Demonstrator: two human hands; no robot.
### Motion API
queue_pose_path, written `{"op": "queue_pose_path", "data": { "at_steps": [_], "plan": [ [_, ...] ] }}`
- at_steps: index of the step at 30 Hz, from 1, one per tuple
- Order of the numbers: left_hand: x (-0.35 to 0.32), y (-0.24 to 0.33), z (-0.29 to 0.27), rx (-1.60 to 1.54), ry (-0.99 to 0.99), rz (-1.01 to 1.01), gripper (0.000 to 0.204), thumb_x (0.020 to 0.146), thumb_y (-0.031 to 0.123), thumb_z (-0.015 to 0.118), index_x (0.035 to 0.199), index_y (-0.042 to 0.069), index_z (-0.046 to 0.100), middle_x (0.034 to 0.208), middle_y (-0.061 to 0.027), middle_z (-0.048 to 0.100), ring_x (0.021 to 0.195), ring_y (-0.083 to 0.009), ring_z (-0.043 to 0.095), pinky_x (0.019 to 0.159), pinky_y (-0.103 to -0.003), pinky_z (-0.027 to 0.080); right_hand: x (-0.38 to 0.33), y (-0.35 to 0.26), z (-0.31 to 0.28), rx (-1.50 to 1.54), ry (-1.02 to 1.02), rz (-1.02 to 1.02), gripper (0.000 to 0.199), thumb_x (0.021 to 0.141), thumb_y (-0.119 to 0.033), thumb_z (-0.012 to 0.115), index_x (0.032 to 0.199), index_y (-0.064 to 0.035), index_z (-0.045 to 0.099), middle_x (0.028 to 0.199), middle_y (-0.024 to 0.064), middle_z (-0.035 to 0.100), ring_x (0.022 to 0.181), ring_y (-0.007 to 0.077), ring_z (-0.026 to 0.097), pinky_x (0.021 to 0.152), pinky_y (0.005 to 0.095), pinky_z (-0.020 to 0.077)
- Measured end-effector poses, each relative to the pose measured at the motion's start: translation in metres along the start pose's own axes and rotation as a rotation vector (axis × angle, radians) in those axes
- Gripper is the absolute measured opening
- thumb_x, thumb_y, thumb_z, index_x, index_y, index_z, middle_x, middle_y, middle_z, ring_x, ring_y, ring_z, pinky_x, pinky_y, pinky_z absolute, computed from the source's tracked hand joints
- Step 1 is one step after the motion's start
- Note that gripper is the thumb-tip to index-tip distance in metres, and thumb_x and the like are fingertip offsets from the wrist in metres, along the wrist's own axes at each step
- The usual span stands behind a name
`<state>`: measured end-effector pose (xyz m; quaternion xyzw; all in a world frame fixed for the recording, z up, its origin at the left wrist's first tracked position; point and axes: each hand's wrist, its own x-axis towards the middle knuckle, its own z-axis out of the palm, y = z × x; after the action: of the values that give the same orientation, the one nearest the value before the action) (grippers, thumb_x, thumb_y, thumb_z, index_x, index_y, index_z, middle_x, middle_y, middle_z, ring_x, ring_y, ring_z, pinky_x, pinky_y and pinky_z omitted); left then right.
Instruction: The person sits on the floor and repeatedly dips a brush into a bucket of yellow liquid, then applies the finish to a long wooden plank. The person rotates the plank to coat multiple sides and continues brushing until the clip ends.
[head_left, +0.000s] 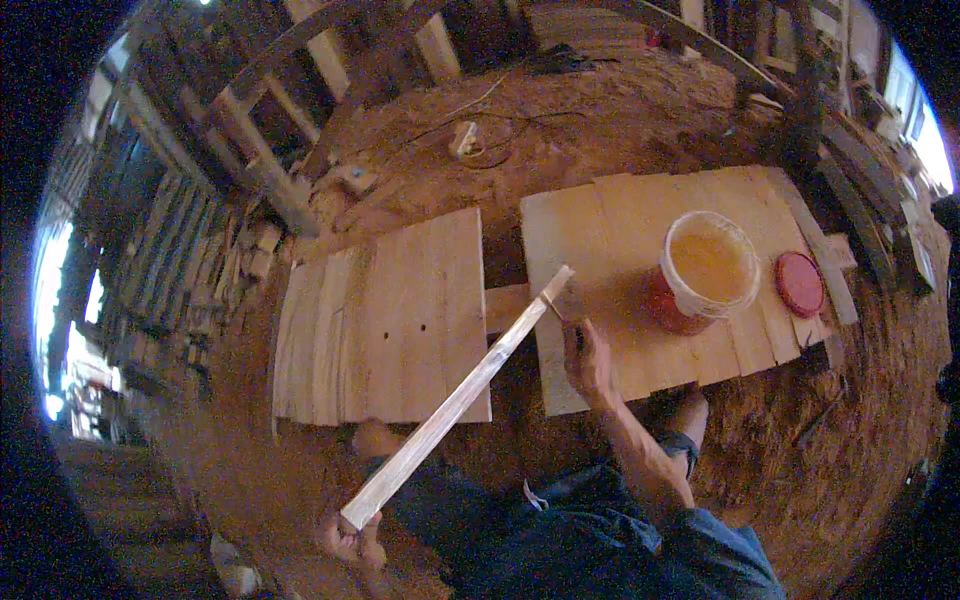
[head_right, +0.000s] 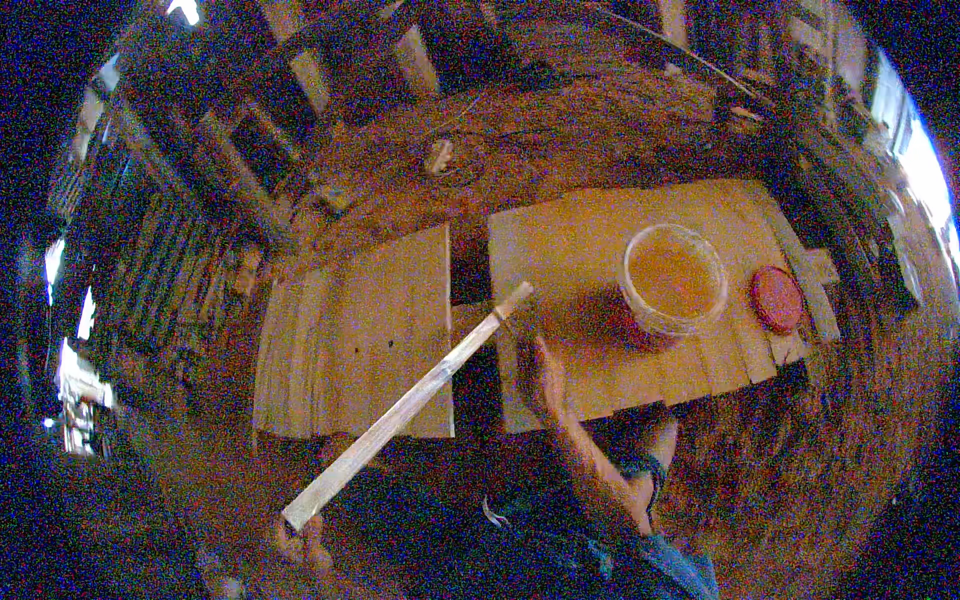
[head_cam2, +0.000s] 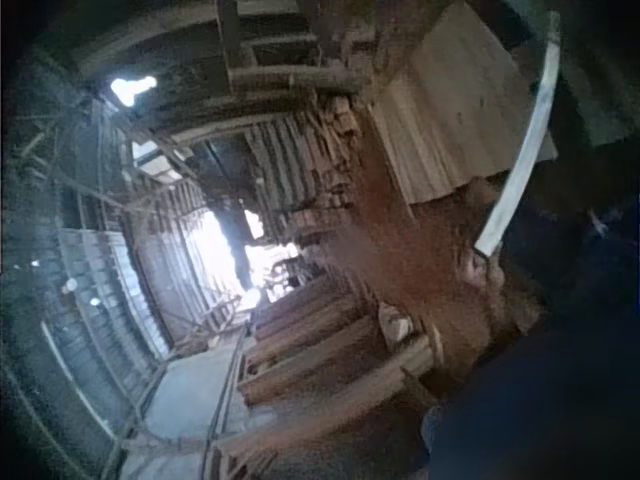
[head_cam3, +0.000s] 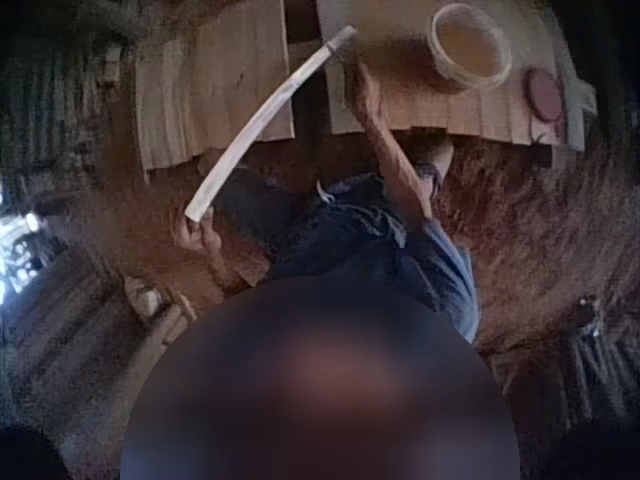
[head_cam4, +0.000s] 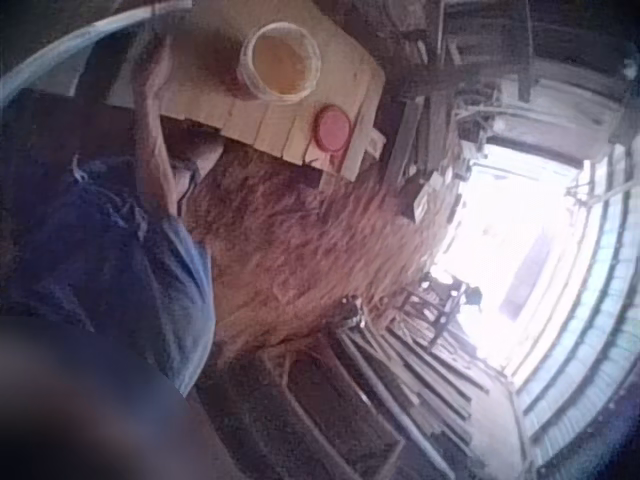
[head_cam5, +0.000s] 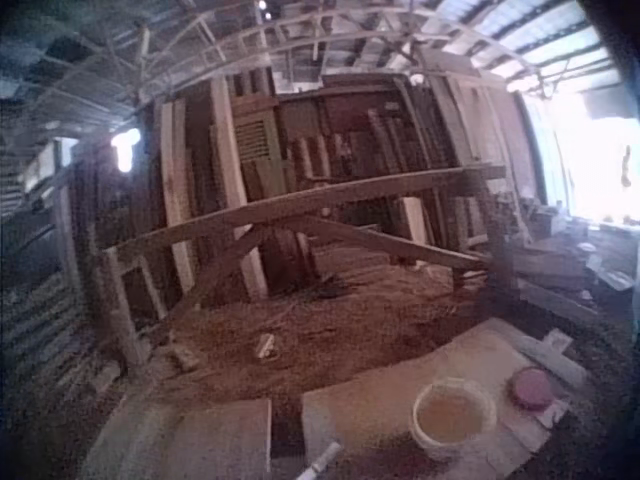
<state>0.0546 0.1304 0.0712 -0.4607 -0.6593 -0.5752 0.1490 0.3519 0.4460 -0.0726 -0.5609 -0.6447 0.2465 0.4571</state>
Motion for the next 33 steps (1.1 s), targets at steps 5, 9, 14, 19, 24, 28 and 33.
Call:
{"op": "queue_pose_path", "data": {
  "at_steps": [5, 9, 14, 19, 24, 28, 33],
  "plan": [
    [0.004, 0.01, -0.004, 0.118, -0.256, -0.039, 0.038, 0.074, 0.028, 0.082, 0.088, 0.0, 0.06, 0.084, -0.0155, 0.071, 0.083, -0.0268, 0.068, 0.098, -0.039, 0.044, -0.074, -0.1, -0.043, 0.244, -0.124, -0.041, 0.009, 0.092, -0.012, 0.061, 0.095, -0.0056, 0.064, 0.073, 0.0166, 0.065, 0.058, 0.0335, 0.063, 0.052, 0.0423, 0.0468],
    [0.008, 0.025, 0.01, 0.069, -0.16, -0.073, 0.035, 0.075, 0.03, 0.08, 0.08, -0.001, 0.064, 0.089, -0.015, 0.073, 0.082, -0.0254, 0.068, 0.09, -0.04, 0.049, -0.068, -0.117, -0.048, 0.318, -0.097, 0.011, 0.009, 0.093, -0.012, 0.06, 0.092, -0.004, 0.064, 0.076, 0.0169, 0.065, 0.065, 0.0307, 0.064, 0.06, 0.0385, 0.0493],
    [0.01, 0.021, 0.013, 0.08, -0.23, -0.079, 0.037, 0.084, 0.033, 0.07, 0.087, -0.004, 0.069, 0.092, -0.017, 0.073, 0.079, -0.0255, 0.069, 0.075, -0.038, 0.054, -0.003, -0.071, -0.023, 0.035, -0.027, 0.228, 0.01, 0.095, -0.011, 0.058, 0.093, -0.0024, 0.063, 0.078, 0.0196, 0.065, 0.068, 0.0326, 0.064, 0.062, 0.0376, 0.0495],
    [0.004, 0.015, 0.008, 0.162, -0.219, 0.031, 0.037, 0.09, 0.031, 0.06, 0.094, -0.004, 0.071, 0.09, -0.0178, 0.072, 0.076, -0.0258, 0.067, 0.069, -0.036, 0.052, -0.049, -0.083, -0.026, 0.142, -0.086, -0.052, 0.007, 0.093, -0.008, 0.059, 0.093, -0.0025, 0.063, 0.078, 0.0179, 0.065, 0.07, 0.0331, 0.065, 0.061, 0.0389, 0.0503],
    [0.011, 0.024, 0.014, 0.076, -0.274, -0.042, 0.035, 0.091, 0.028, 0.059, 0.098, -0.004, 0.071, 0.087, -0.0174, 0.071, 0.074, -0.0256, 0.066, 0.067, -0.035, 0.051, -0.095, -0.132, -0.049, 0.32, -0.101, -0.177, 0.008, 0.091, -0.003, 0.056, 0.094, -0.0019, 0.064, 0.081, 0.0173, 0.067, 0.071, 0.029, 0.067, 0.064, 0.0361, 0.0525],
    [0.027, 0.045, 0.021, -0.002, -0.313, -0.039, 0.036, 0.088, 0.03, 0.062, 0.1, -0.002, 0.072, 0.087, -0.0163, 0.07, 0.072, -0.0246, 0.066, 0.064, -0.033, 0.051, -0.085, -0.158, -0.054, 0.411, -0.101, 0.156, 0.006, 0.091, -0.001, 0.056, 0.091, -0.001, 0.062, 0.08, 0.0155, 0.067, 0.07, 0.027, 0.066, 0.065, 0.0335, 0.0523],
    [0.044, 0.073, 0.026, 0.051, -0.383, -0.088, 0.037, 0.083, 0.033, 0.067, 0.098, 0.0, 0.073, 0.087, -0.0152, 0.07, 0.072, -0.0241, 0.066, 0.064, -0.032, 0.052, -0.115, -0.188, -0.069, 0.442, -0.244, -0.155, 0.003, 0.089, 0.001, 0.059, 0.089, -0.0012, 0.061, 0.08, 0.0139, 0.066, 0.068, 0.0259, 0.064, 0.061, 0.0349, 0.0508]
  ]
}}
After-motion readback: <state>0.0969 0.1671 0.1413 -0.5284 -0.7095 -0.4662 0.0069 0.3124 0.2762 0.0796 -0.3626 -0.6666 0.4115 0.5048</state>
